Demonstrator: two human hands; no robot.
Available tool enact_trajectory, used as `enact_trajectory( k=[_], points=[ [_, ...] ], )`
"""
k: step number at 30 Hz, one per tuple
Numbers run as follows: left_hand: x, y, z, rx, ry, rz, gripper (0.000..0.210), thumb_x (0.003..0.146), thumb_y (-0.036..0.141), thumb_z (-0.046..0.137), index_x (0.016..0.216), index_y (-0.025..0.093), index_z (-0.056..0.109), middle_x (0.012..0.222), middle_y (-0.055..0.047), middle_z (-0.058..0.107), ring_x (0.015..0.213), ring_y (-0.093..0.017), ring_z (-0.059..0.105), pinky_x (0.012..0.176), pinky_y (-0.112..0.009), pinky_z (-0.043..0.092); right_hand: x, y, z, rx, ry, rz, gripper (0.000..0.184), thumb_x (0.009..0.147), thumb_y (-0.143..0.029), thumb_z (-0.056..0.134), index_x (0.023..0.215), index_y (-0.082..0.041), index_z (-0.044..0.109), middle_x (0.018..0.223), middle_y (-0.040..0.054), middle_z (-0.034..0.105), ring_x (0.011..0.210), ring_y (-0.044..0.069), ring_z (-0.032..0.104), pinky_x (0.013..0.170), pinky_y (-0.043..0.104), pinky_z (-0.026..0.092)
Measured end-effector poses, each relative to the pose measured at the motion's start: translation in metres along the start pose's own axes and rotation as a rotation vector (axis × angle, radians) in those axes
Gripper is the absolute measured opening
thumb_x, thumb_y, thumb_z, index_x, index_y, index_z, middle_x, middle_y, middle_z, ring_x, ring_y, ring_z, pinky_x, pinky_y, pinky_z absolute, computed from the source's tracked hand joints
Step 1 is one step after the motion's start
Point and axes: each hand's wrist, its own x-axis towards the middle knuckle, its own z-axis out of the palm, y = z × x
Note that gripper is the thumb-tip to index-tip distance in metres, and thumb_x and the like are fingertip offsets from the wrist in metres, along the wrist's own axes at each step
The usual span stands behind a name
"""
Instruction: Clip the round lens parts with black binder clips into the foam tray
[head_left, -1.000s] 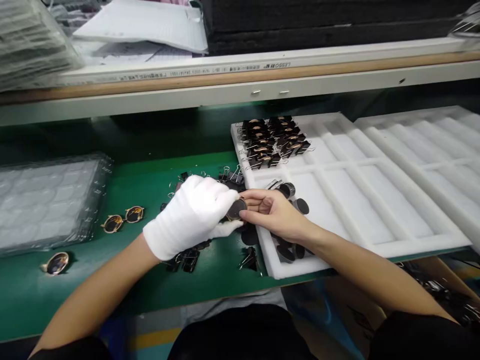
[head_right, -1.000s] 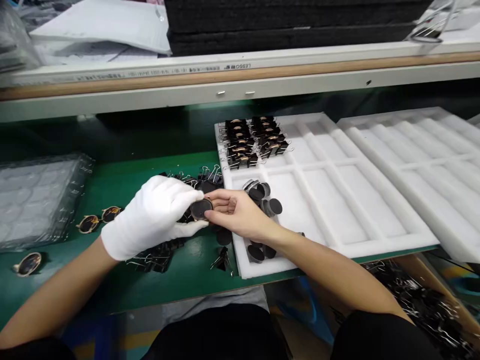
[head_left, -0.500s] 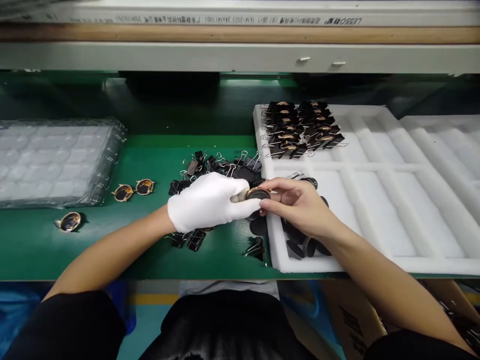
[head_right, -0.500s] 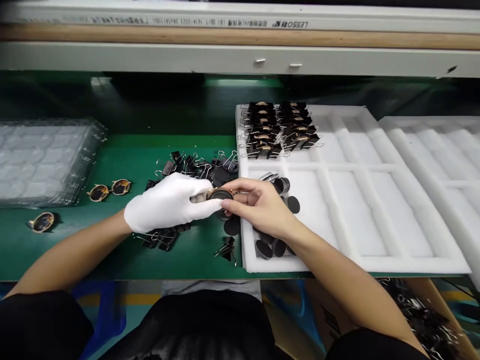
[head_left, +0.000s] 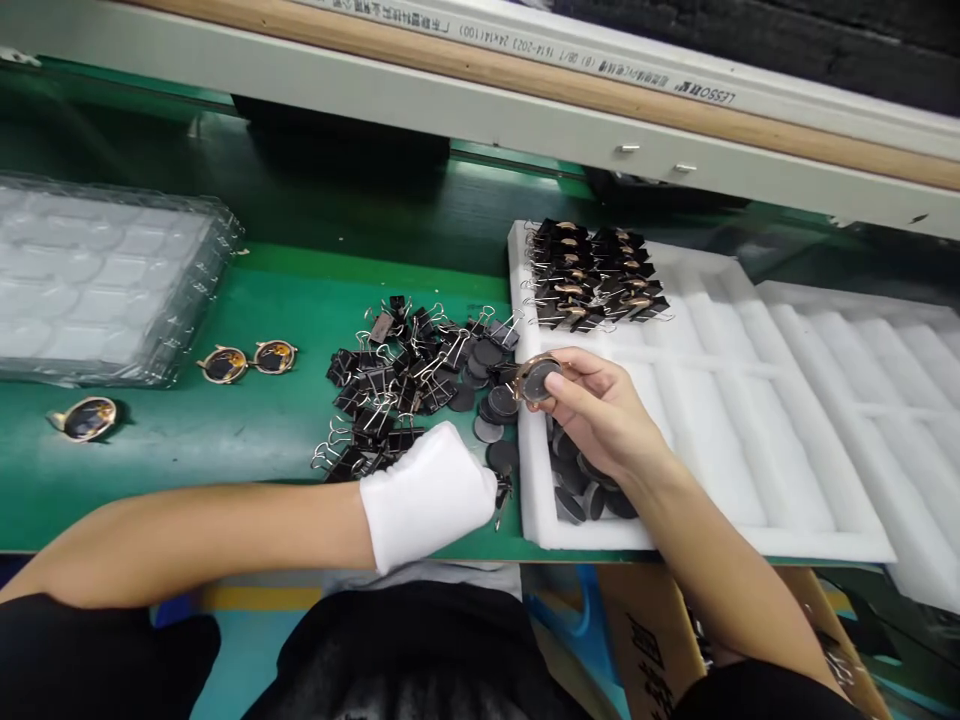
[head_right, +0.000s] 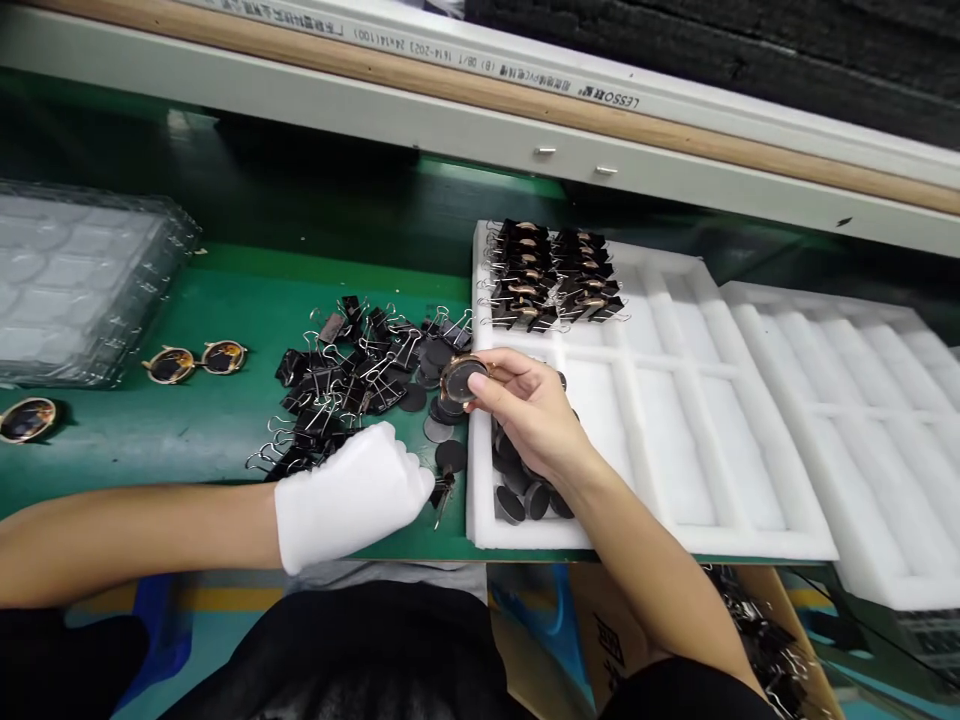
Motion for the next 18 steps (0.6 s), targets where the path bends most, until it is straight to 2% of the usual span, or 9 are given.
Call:
enact_trajectory(
  k=[4,7,9,10,12,14,16,18],
  points=[
    [0.002,-0.039,-0.027,-0.009,0.045,-0.075,0.022,0.077,0.003,0.056,0.064,0.019,0.05,0.051,-0.003,0.053,0.043,-0.02,0.055,0.048,-0.031,0.023,-0.004,-0.004,-0.003,0.028,-0.073,-0.033,0.034,0.072,-0.051,0.092,0.089,-0.028,0.074,0.088,0.0033,0.074,0.068,0.018,0.068,0.059,0.032,0.055],
    [0.001,-0.064,-0.043,-0.085,0.184,-0.197,0.033,0.093,0.024,0.054,0.061,0.02,0.047,0.049,0.0,0.047,0.043,-0.017,0.05,0.051,-0.031,0.02,-0.009,-0.004,-0.008,0.012,-0.218,-0.015,0.027,0.076,-0.046,0.09,0.088,-0.027,0.077,0.12,0.0093,0.075,0.074,0.019,0.073,0.061,0.033,0.059],
    [0.0,-0.072,-0.047,-0.213,0.223,-0.201,0.041,0.099,0.034,0.051,0.061,0.02,0.045,0.048,0.002,0.042,0.044,-0.014,0.045,0.053,-0.031,0.021,-0.011,-0.003,-0.009,0.003,-0.298,0.011,0.023,0.078,-0.042,0.089,0.089,-0.026,0.078,0.14,0.011,0.068,0.077,0.019,0.075,0.062,0.033,0.06],
    [0.0,-0.074,-0.047,-0.283,0.225,-0.189,0.043,0.1,0.037,0.051,0.061,0.02,0.045,0.049,0.003,0.041,0.045,-0.012,0.043,0.053,-0.031,0.021,-0.012,-0.002,-0.01,0.002,-0.306,0.019,0.023,0.077,-0.042,0.089,0.089,-0.026,0.078,0.143,0.0113,0.067,0.075,0.018,0.075,0.061,0.033,0.061],
    [0.002,-0.074,-0.044,-0.397,0.233,-0.202,0.044,0.101,0.038,0.05,0.062,0.02,0.044,0.05,0.003,0.039,0.046,-0.011,0.04,0.053,-0.031,0.022,-0.012,-0.002,-0.009,-0.006,-0.268,0.024,0.031,0.072,-0.047,0.092,0.086,-0.025,0.075,0.13,0.0117,0.073,0.069,0.018,0.074,0.059,0.033,0.061],
    [0.004,-0.071,-0.042,-0.485,0.259,-0.257,0.044,0.103,0.038,0.049,0.063,0.021,0.043,0.053,0.003,0.04,0.047,-0.011,0.04,0.053,-0.031,0.024,-0.01,-0.002,-0.006,-0.017,-0.214,0.015,0.041,0.065,-0.055,0.095,0.082,-0.026,0.072,0.1,0.0092,0.078,0.067,0.021,0.074,0.057,0.034,0.06],
    [0.006,-0.068,-0.04,-0.575,0.26,-0.283,0.041,0.104,0.033,0.048,0.065,0.02,0.044,0.056,0.004,0.044,0.049,-0.011,0.043,0.054,-0.029,0.028,-0.008,-0.003,-0.003,-0.023,-0.18,0.003,0.046,0.062,-0.06,0.095,0.079,-0.026,0.069,0.08,0.0054,0.073,0.069,0.023,0.074,0.058,0.034,0.06],
    [0.008,-0.066,-0.04,-0.709,0.238,-0.283,0.037,0.106,0.029,0.043,0.07,0.02,0.049,0.059,0.004,0.051,0.051,-0.01,0.049,0.056,-0.027,0.035,-0.006,-0.003,0.001,-0.013,-0.152,-0.023,0.046,0.064,-0.061,0.094,0.08,-0.027,0.068,0.074,0.0034,0.07,0.069,0.023,0.073,0.059,0.035,0.06]
  ],
)
